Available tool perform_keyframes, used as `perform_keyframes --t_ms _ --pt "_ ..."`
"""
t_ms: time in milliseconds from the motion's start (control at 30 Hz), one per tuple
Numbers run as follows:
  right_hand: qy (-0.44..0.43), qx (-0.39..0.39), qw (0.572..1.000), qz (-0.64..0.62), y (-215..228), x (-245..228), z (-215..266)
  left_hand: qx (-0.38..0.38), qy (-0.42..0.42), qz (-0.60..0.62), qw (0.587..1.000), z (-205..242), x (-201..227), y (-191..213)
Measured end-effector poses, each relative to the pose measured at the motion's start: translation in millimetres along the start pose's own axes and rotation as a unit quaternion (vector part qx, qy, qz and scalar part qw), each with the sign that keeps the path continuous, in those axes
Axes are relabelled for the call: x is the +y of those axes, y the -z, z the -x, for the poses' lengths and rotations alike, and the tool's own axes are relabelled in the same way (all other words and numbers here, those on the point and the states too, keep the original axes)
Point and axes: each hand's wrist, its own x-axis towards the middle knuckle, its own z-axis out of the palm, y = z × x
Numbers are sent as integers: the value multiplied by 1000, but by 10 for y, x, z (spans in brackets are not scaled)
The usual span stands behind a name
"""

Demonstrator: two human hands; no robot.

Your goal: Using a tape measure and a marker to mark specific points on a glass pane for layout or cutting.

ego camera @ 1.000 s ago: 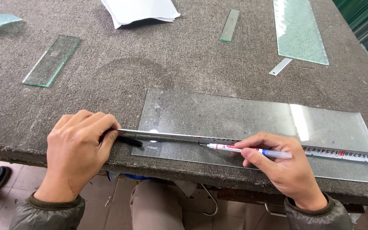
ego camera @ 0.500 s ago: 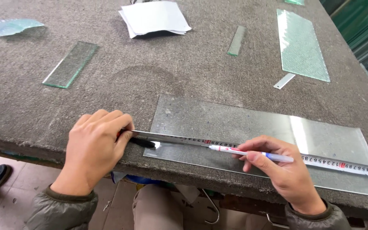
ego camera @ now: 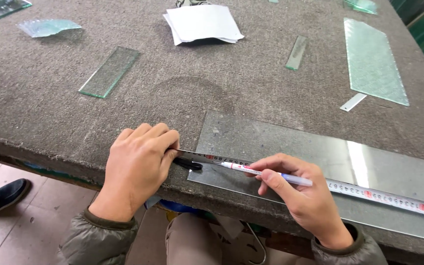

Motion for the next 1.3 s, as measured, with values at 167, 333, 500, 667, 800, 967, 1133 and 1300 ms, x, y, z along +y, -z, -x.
perform_keyframes --t_ms 167,333,500,667,800,967,1133,1300 --pt "-12 0 999 48 -7 26 1 -13 1 -8 1000 -1 3 -4" --pt "-25 0 997 70 -24 67 -1 -6 -1 0 1000 10 4 -6" --pt "-21 -6 996 87 -20 58 -5 4 -10 1 1000 14 -6 -25" --pt "-27 -4 995 100 -25 65 -9 16 -17 -6 1000 14 2 -21" --pt "-23 -3 993 119 -28 62 -11 23 -21 -6 1000 19 -3 -23" --pt "-30 -2 993 113 -34 61 -16 27 -26 -11 999 18 -5 -26" --pt "-38 0 993 112 -33 69 -15 23 -26 -18 999 17 -9 -33" --pt "-21 -10 992 121 -20 63 -13 39 -33 -21 998 18 -4 -24"
